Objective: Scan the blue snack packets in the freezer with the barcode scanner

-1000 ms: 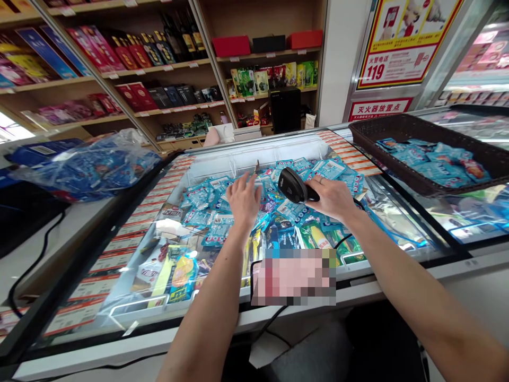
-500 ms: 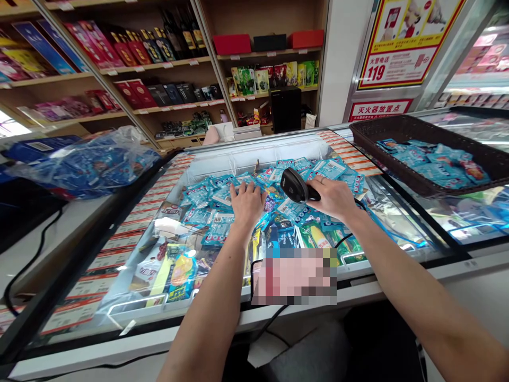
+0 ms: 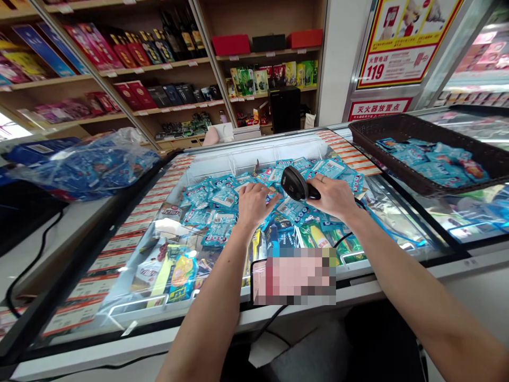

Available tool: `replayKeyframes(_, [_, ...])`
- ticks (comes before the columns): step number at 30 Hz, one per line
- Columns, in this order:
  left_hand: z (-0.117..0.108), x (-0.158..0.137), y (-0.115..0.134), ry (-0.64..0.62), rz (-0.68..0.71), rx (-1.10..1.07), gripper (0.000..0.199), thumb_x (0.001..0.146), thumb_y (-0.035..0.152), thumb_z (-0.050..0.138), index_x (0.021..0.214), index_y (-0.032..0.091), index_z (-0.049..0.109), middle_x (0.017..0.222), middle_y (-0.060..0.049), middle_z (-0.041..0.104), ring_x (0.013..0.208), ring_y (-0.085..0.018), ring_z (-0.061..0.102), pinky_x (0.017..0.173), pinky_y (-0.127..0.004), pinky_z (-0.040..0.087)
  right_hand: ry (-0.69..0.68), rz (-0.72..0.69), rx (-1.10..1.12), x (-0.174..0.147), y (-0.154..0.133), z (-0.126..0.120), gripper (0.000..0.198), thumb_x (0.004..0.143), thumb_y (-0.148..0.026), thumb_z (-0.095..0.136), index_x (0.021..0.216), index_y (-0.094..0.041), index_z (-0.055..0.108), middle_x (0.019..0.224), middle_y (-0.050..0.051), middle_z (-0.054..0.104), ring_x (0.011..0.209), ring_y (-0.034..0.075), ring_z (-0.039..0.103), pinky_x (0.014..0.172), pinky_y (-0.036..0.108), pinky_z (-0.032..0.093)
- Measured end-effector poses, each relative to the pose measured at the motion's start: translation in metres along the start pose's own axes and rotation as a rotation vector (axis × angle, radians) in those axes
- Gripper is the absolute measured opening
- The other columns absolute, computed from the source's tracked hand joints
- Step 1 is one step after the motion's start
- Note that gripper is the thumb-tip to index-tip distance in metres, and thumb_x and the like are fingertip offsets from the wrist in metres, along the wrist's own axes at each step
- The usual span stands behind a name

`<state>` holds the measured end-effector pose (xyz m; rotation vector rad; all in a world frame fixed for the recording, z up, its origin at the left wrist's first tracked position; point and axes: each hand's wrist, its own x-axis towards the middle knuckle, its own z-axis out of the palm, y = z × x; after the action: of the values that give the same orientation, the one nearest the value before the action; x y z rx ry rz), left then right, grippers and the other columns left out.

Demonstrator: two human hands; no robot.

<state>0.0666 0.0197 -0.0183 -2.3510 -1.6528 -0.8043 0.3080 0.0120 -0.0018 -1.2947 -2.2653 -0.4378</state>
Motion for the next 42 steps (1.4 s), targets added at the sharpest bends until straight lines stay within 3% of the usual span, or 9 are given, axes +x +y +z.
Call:
replayKeyframes(6, [0.004,-0.002,0.009,-0.134,-0.013,-0.085,0.055,0.060,0.072,0.057,0.085,0.023,0.063,0.099,-0.009,0.058,0.102,-0.032,0.049,0.094,-0.051,0.030,-0.006,-0.002,0.008,0.000,-0.001,-0.001,0.035,0.081,-0.041,0.052,0.108,-0.019,0.058,0.097,0.006,0.064,0.083,0.020,0.058,0.057,0.028,0.032])
replayKeyframes(12, [0.012,-0.003,0.013,-0.193,0.017,-0.087,0.066,0.054,0.073,0.061,0.097,0.024,0.058,0.108,-0.010,0.055,0.105,-0.033,0.047,0.093,-0.051,0.031,-0.005,0.005,0.002,0.000,-0.001,0.000,0.034,0.081,-0.039,0.053,0.109,-0.020,0.058,0.099,0.005,0.063,0.082,0.020,0.058,0.058,0.028,0.032])
replayKeyframes(17, [0.019,0.002,0.003,-0.221,-0.064,-0.108,0.070,0.047,0.072,0.066,0.096,0.023,0.057,0.104,-0.010,0.056,0.104,-0.034,0.049,0.089,-0.049,0.036,-0.004,-0.009,0.004,-0.001,0.000,0.000,0.035,0.081,-0.041,0.053,0.108,-0.020,0.057,0.098,0.005,0.063,0.084,0.021,0.058,0.058,0.028,0.032])
replayKeyframes(25, [0.008,0.003,-0.010,-0.220,-0.162,-0.354,0.067,0.064,0.048,0.069,0.121,0.024,0.044,0.112,-0.009,0.058,0.089,-0.023,0.059,0.079,-0.038,0.046,0.015,-0.011,-0.004,-0.001,0.000,0.001,0.034,0.080,-0.039,0.054,0.108,-0.020,0.058,0.100,0.005,0.063,0.084,0.020,0.059,0.057,0.028,0.031])
replayKeyframes(30, [0.008,0.005,-0.015,-0.063,-0.141,-0.448,0.075,0.070,0.034,0.067,0.135,0.028,0.030,0.137,-0.010,0.040,0.118,-0.027,0.045,0.092,-0.040,0.041,0.014,-0.037,-0.003,-0.001,0.001,0.003,0.034,0.080,-0.040,0.053,0.107,-0.020,0.058,0.096,0.005,0.063,0.079,0.019,0.058,0.056,0.028,0.030])
replayKeyframes(34, [0.013,0.008,-0.020,0.087,-0.256,-0.565,0.094,0.067,0.026,0.069,0.141,0.026,0.012,0.133,-0.014,0.040,0.102,-0.022,0.053,0.079,-0.034,0.047,0.014,-0.060,-0.004,-0.001,0.000,0.004,0.035,0.080,-0.041,0.051,0.107,-0.020,0.059,0.094,0.004,0.063,0.077,0.018,0.057,0.055,0.028,0.029])
replayKeyframes(36, [0.016,0.009,-0.023,0.125,-0.305,-0.611,0.091,0.066,0.024,0.068,0.140,0.024,0.016,0.120,-0.012,0.049,0.086,-0.016,0.056,0.069,-0.030,0.047,0.014,-0.065,-0.003,-0.001,0.000,0.004,0.035,0.080,-0.041,0.050,0.106,-0.020,0.059,0.094,0.005,0.063,0.076,0.018,0.057,0.055,0.027,0.028])
replayKeyframes(38, [0.018,0.010,-0.026,0.140,-0.339,-0.627,0.076,0.066,0.025,0.067,0.132,0.020,0.030,0.102,-0.007,0.056,0.076,-0.013,0.055,0.065,-0.027,0.046,0.017,-0.071,-0.001,-0.001,0.000,0.005,0.035,0.080,-0.042,0.050,0.106,-0.020,0.059,0.095,0.005,0.063,0.076,0.018,0.057,0.054,0.027,0.027])
replayKeyframes(42, [0.018,0.009,-0.029,0.143,-0.343,-0.545,0.042,0.072,0.029,0.062,0.111,0.018,0.049,0.083,-0.002,0.057,0.073,-0.014,0.054,0.064,-0.027,0.044,0.014,-0.103,0.013,-0.002,-0.001,0.005,0.034,0.082,-0.042,0.048,0.106,-0.020,0.059,0.092,0.004,0.063,0.076,0.017,0.057,0.055,0.028,0.028])
